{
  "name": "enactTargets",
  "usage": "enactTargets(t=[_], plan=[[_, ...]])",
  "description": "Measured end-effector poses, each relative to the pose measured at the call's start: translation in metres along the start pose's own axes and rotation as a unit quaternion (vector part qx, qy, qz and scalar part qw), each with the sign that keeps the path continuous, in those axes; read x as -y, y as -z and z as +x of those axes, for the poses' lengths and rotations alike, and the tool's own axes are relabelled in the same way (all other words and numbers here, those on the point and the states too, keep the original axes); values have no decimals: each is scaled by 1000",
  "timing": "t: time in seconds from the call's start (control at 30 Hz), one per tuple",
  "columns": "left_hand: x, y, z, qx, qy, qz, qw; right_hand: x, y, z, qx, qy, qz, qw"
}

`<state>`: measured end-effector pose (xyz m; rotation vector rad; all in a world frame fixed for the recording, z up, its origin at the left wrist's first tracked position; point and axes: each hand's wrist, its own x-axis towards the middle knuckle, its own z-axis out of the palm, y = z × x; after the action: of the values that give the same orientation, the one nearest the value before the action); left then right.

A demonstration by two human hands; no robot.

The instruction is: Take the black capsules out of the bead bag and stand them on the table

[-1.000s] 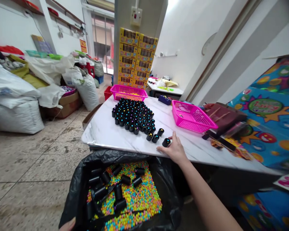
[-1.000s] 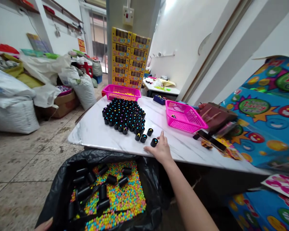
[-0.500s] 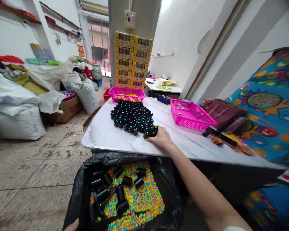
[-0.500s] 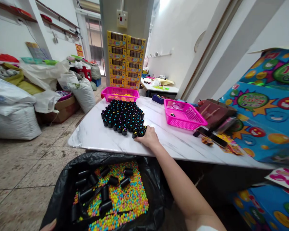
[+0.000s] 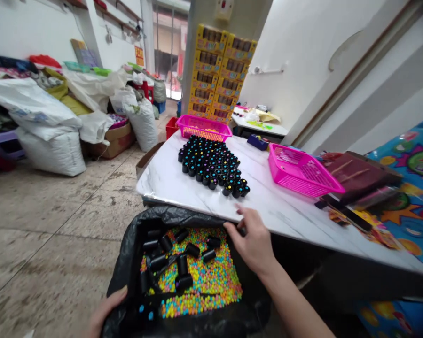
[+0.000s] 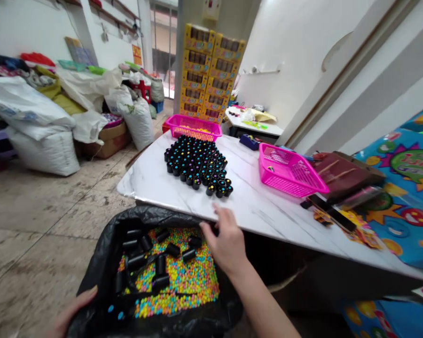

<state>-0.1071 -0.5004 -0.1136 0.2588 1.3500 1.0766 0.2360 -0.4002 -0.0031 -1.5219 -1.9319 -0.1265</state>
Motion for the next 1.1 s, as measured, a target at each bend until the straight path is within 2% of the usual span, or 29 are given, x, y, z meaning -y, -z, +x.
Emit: enactTargets(t=[0.07, 0.13, 0.2, 0.27, 0.47, 0.67, 0.8, 0.87, 0.93, 1.03, 1.1], plan=[[-5, -7, -7, 0, 56, -18, 998, 15, -8, -17, 148, 107, 24, 983], [-10, -11, -12, 45, 88, -38, 994, 18, -21, -24, 269, 165, 10, 949], [-12, -14, -16, 69, 98, -53, 991, 13, -33, -27, 331, 181, -17, 926], [-11, -14, -18, 71, 92, -61, 991, 5, -41, -30, 363, 179, -30, 914], [-13, -15, -19, 91, 81, -44, 992, 5, -43, -46, 418, 183, -7, 890], [-16, -18, -17, 102, 58, -53, 992, 15, -41, -52, 376, 255, -127, 882], [-14, -19, -17, 112, 70, -70, 989, 27, -44, -59, 418, 280, -91, 859], [-13, -19, -17, 105, 69, -72, 990, 31, -45, -62, 443, 247, -24, 861], [-13, -18, -17, 95, 67, -68, 991, 31, -43, -61, 444, 186, 71, 874], [-13, -15, -15, 92, 75, -66, 991, 26, -33, -54, 411, 78, 210, 884], [-13, -13, -14, 92, 83, -71, 990, 23, -25, -50, 392, 25, 256, 883]])
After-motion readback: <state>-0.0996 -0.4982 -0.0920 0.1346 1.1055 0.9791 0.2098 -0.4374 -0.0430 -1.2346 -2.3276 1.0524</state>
